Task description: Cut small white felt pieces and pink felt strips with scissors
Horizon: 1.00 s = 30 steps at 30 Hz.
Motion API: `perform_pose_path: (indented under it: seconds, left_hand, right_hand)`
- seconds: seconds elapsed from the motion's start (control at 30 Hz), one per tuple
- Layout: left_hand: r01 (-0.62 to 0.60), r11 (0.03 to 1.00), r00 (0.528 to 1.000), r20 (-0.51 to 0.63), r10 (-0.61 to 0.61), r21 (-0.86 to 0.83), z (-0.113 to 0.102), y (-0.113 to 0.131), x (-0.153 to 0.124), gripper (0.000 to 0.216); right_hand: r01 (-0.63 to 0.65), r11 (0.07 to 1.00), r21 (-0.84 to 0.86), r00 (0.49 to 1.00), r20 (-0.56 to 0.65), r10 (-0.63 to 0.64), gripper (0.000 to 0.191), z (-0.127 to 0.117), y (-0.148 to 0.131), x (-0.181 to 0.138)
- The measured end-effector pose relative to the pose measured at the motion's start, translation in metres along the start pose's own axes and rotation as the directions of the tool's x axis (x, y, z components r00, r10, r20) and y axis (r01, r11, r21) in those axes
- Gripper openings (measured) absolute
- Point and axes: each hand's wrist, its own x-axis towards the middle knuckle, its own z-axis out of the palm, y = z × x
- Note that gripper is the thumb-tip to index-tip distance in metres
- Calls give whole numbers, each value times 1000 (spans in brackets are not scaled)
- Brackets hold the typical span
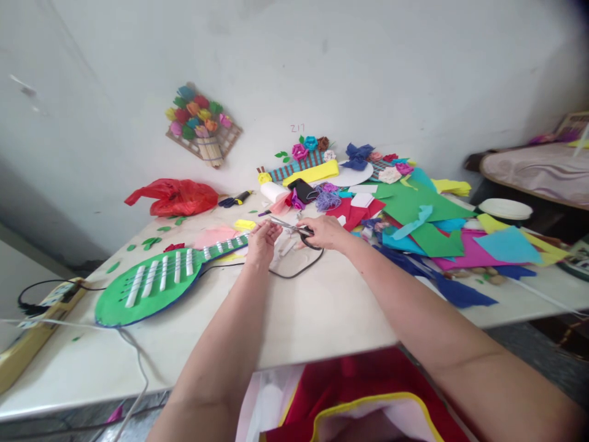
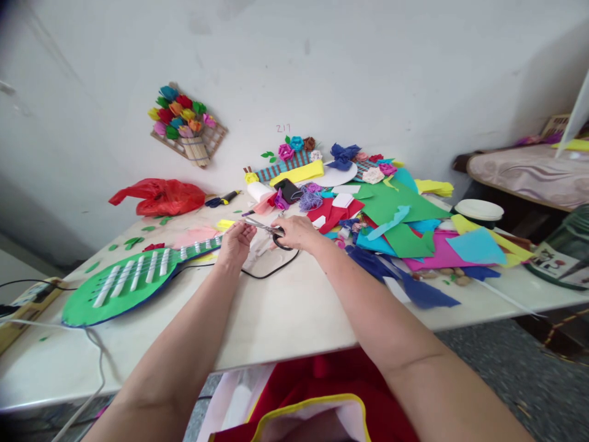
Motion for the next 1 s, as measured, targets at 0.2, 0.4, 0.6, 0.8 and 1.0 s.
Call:
perform_pose_path:
  seconds: [0.2,0.4,0.6,0.8,1.0]
  left_hand:
    - [7,1000,1000,2,-7,14,0,2,0,10]
    - [15,999,1000,13,-16,28,1,0,-1,11]
    - [21,999,1000,13,-22,32,2,-1,-2,11]
    - [19,1000,1000,14,-19,7,1,-2,0,9]
    - [24,1000,1000,9,-24,7,1,-1,-1,7]
  right_hand:
    - [12,1000,-1,1000,-5,-12,55,0,1,0]
    - [4,1000,-20,1000,-4,-4,62,2,1,0]
    - [0,999,-34,1000,-3,0,65,2,1,-1]
    - [4,1000,-23,1000,-20,-4,65,3,1,0]
    - [15,1000,-6,999,-30,-15,62,4,3,1]
